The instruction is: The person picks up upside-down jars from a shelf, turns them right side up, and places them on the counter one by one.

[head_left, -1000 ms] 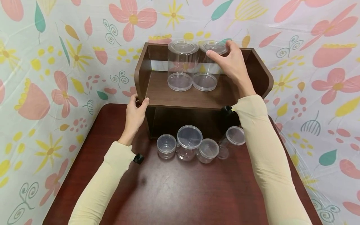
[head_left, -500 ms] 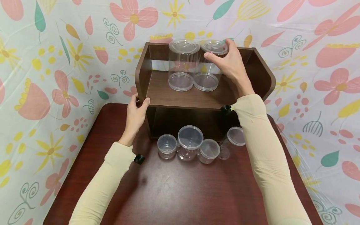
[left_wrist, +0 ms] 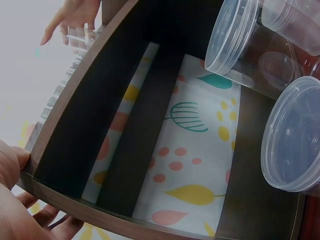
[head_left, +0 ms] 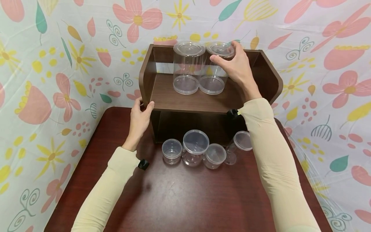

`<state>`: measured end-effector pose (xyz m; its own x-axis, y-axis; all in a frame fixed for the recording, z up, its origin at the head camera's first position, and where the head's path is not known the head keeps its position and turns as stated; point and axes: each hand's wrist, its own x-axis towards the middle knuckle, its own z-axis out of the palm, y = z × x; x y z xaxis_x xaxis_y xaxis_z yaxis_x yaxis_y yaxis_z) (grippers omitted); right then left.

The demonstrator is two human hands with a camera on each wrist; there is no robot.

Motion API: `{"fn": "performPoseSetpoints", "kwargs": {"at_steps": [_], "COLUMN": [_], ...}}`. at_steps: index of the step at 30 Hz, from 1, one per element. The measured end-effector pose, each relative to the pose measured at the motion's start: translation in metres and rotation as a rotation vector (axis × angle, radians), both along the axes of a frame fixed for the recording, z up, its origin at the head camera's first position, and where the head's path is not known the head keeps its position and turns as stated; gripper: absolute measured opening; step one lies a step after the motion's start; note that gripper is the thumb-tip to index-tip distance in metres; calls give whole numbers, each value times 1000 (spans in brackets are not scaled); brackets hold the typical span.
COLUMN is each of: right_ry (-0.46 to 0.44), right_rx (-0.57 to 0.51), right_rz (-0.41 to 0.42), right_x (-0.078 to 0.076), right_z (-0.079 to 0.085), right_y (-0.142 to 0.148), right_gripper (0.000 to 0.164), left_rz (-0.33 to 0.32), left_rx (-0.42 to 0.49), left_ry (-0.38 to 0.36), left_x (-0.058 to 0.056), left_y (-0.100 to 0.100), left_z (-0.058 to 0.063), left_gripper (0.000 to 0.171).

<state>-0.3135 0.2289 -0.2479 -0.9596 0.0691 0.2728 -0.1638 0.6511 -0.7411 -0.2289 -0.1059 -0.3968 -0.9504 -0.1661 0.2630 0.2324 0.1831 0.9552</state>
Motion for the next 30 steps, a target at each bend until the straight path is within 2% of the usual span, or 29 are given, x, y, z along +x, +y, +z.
{"fn": "performPoseSetpoints", "kwargs": {"at_steps": [8, 17, 23, 30], "right_ry": [53, 99, 107, 170], "right_rx": [-18, -86, -142, -227], "right_rz": [-45, -77, -110, -128], "right_x": [8, 22, 38, 59], "right_z": [-1, -2, -1, 0], "right_y": [5, 15, 19, 25], "right_gripper": [103, 103, 100, 85], "left_rz": [-11, -13, -15, -12], "left_rx": [3, -5, 7, 6], "left_ry": [3, 1, -5, -6], "left_x": [1, 2, 3, 3], "left_y": [0, 0, 0, -1], "left_z": [1, 0, 0, 1], "left_gripper": [41, 43, 43, 42]}}
